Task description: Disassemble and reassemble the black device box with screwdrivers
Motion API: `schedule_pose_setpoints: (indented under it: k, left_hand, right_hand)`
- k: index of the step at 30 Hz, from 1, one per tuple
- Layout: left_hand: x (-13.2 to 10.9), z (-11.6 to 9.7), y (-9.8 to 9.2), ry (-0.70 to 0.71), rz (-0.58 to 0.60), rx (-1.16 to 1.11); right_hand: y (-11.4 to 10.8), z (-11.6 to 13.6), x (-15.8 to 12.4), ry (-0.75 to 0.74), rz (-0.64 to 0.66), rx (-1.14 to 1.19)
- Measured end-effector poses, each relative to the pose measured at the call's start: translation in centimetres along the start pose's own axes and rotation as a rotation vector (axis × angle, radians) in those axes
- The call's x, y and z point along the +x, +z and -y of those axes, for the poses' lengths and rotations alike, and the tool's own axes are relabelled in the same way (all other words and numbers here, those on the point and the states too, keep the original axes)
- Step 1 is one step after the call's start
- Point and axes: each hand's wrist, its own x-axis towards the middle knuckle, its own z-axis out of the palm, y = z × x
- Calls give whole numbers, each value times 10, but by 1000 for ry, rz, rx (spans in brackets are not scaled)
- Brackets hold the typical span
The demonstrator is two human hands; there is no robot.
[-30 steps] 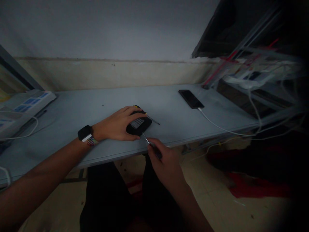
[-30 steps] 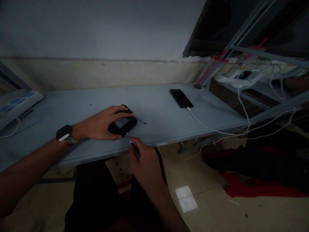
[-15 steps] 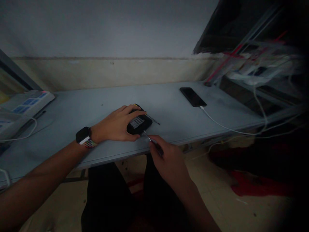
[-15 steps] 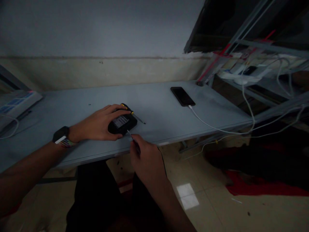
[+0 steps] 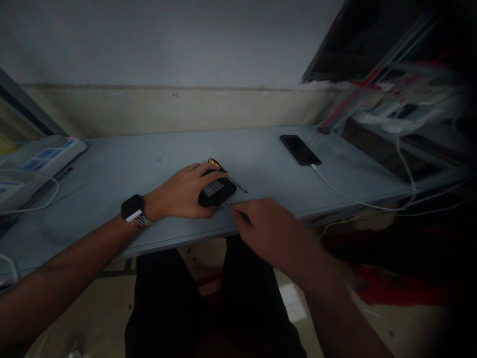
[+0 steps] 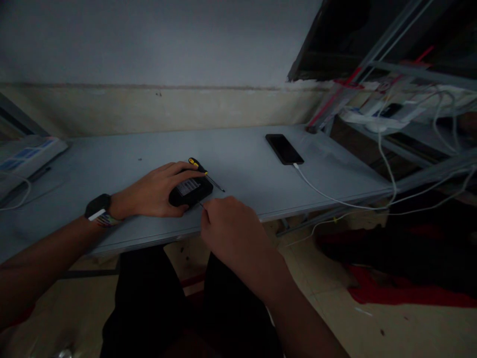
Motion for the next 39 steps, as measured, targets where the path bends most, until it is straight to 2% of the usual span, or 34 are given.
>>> schedule_pose_setpoints:
  k: [5, 11, 16, 22, 34, 39]
  left_hand:
    - [0, -1, 0, 7, -5, -12]
    - [-1, -1, 0, 16, -19, -20]
    - [-1, -2, 2, -1, -26, -6]
    - [1, -4, 3, -6, -33, 11]
    - [1, -4, 3, -4, -34, 16]
    - [0, -3, 3, -1, -27, 29]
  right_hand:
    - [-12, 4, 10, -99, -2, -176]
    - [-28, 4, 22, -195, -32, -111]
    - [-16, 1, 9, -122, 18, -151]
    - [3, 0, -2, -66, -18, -18]
    - [7, -8, 0, -114, -68, 142]
    - [3, -2, 6, -88, 15, 92]
